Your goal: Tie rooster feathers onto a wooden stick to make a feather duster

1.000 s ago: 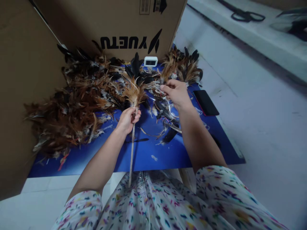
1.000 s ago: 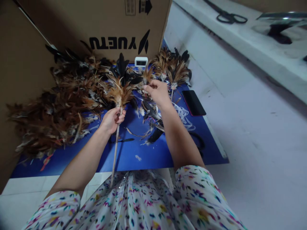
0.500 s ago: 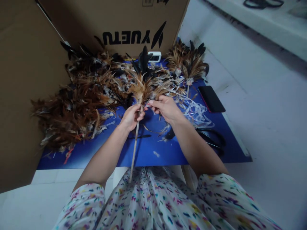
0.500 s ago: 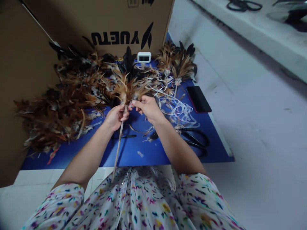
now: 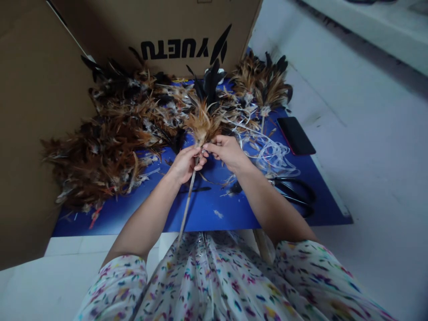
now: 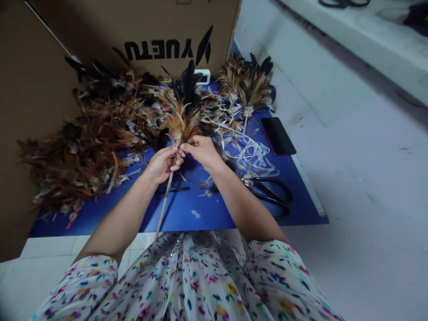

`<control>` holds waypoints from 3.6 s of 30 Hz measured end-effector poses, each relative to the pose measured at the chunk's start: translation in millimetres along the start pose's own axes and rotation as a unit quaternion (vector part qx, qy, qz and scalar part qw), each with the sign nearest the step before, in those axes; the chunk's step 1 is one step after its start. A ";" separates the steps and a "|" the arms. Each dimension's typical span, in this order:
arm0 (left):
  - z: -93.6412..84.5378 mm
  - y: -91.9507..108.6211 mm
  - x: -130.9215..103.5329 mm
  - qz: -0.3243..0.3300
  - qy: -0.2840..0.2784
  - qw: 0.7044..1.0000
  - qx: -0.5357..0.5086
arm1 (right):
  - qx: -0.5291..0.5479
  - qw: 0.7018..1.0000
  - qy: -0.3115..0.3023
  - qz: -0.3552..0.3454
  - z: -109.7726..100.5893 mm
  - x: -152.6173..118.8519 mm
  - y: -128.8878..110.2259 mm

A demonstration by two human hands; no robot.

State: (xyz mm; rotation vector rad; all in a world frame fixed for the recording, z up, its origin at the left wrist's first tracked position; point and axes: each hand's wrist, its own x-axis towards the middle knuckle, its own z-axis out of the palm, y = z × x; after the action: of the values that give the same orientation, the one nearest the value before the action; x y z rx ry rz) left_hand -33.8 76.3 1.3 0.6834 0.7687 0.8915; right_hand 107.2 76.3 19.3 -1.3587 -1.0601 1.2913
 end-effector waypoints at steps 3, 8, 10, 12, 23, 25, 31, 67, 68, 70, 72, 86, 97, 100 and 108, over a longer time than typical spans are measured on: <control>-0.6 -1.8 0.6 0.006 0.000 1.000 -0.003 | -0.002 1.000 0.006 -0.006 1.6 -2.5 -3.3; 1.0 -3.6 0.4 0.013 0.008 1.000 0.007 | -0.025 0.999 -0.021 -0.029 1.5 -3.4 -1.5; 2.3 -4.0 -0.2 0.016 0.009 1.000 0.016 | -0.038 0.998 -0.022 -0.046 1.9 -2.0 1.1; 3.3 -4.4 -0.6 0.017 0.006 1.000 0.021 | -0.044 0.997 -0.006 -0.058 2.8 0.1 3.9; 5.5 -4.2 -2.9 0.004 0.009 0.999 0.033 | -0.091 0.992 0.001 -0.090 0.2 5.7 14.9; 5.0 -4.5 -3.2 0.002 0.007 0.999 0.040 | -0.087 0.993 -0.009 -0.081 0.0 4.6 12.9; 3.5 -6.2 -2.7 -0.003 0.012 0.999 0.048 | -0.070 0.996 -0.033 -0.047 -0.9 0.2 4.7; 3.6 8.0 -11.7 -0.054 -0.105 0.990 -0.075 | 0.138 0.967 -0.214 0.012 -11.6 1.3 18.5; 4.2 7.7 -12.5 -0.059 -0.112 0.989 -0.076 | 0.159 0.964 -0.215 0.012 -11.2 1.9 19.5; 5.3 7.3 -14.0 -0.070 -0.123 0.987 -0.081 | 0.192 0.961 -0.200 0.012 -10.2 3.1 21.0; 6.0 6.8 -15.2 -0.079 -0.132 0.984 -0.088 | 0.213 0.959 -0.186 0.013 -8.7 3.6 21.8; 6.4 4.2 -15.6 -0.084 -0.135 0.983 -0.092 | 0.184 0.978 -0.097 -0.020 2.5 0.3 23.5; 11.5 3.3 -15.8 -0.056 -0.075 0.995 0.022 | 0.085 0.994 -0.063 -0.042 3.3 -1.2 24.4; 13.3 1.9 -17.2 -0.036 -0.060 0.997 0.037 | 0.078 0.995 -0.044 -0.038 4.9 -3.0 22.4; 19.3 2.4 -21.0 -0.022 -0.037 0.996 0.074 | 0.076 0.994 -0.082 0.019 5.1 -11.7 15.5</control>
State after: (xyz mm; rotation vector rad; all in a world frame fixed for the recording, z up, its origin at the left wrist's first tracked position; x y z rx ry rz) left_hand -27.7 55.5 19.9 0.8231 0.7858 0.7693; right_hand 101.0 62.5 6.2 -1.1804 -1.0274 1.5014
